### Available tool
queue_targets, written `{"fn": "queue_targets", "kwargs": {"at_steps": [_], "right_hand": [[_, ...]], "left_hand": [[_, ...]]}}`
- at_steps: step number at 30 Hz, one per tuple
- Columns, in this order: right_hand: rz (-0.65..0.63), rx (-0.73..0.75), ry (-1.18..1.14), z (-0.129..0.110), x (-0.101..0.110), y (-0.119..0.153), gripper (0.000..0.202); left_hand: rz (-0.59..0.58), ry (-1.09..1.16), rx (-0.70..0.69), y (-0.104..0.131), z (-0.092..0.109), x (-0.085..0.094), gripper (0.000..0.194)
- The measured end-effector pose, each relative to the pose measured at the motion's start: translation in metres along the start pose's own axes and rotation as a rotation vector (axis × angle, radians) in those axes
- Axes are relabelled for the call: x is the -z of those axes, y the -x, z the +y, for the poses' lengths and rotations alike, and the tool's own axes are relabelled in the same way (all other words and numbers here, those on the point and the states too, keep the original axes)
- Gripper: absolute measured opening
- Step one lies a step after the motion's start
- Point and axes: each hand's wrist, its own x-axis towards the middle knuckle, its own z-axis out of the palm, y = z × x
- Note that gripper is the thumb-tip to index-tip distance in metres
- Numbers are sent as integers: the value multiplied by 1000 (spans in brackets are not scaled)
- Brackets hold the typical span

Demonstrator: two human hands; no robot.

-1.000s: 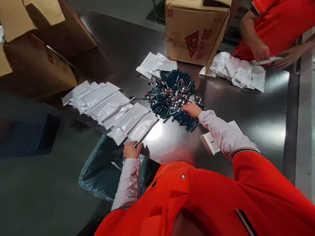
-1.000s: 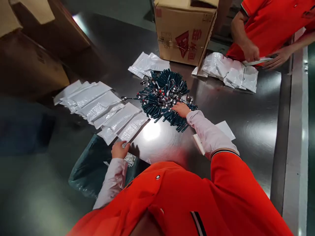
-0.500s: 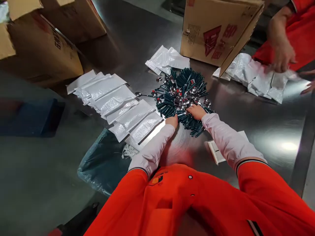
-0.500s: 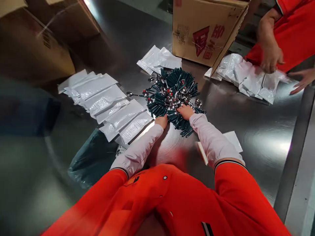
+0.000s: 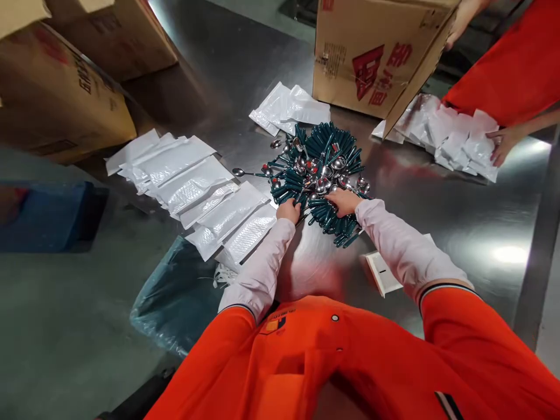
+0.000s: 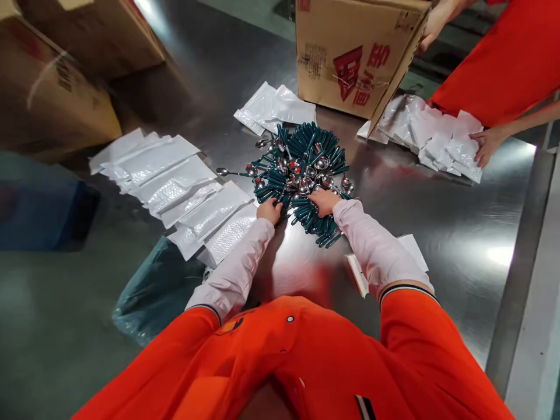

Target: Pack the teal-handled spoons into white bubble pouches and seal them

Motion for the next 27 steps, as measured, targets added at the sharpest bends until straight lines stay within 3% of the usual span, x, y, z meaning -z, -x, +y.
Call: {"fn": "queue_targets", "kwargs": {"at_steps": [3,9,13,16,20,24,27], "right_hand": [[-40,15,63,-11,3,-4,69],[-85,49,52,-19,0,-5,48],[130,102,-263,-13,-2,2,39],[360,62,-641,-8,0,6,38],[503,-62,-948,-4,12,5,28],[484,-90,-1142,-4,31,10,21],[475,-205,-1322,-14,40,17,21]], "left_hand": [[47,46,36,1,3,3,59],[69,133,39,27,-12,-1,32],[78,263,34,47,-31,-12,25],[15,427,-118,52,-34,-24,40],[19,543,-465,29,-11,-34,94],[-90,660,-680,-8,31,-38,123],[-200,736,-775,-19,61,-44,137]]}}
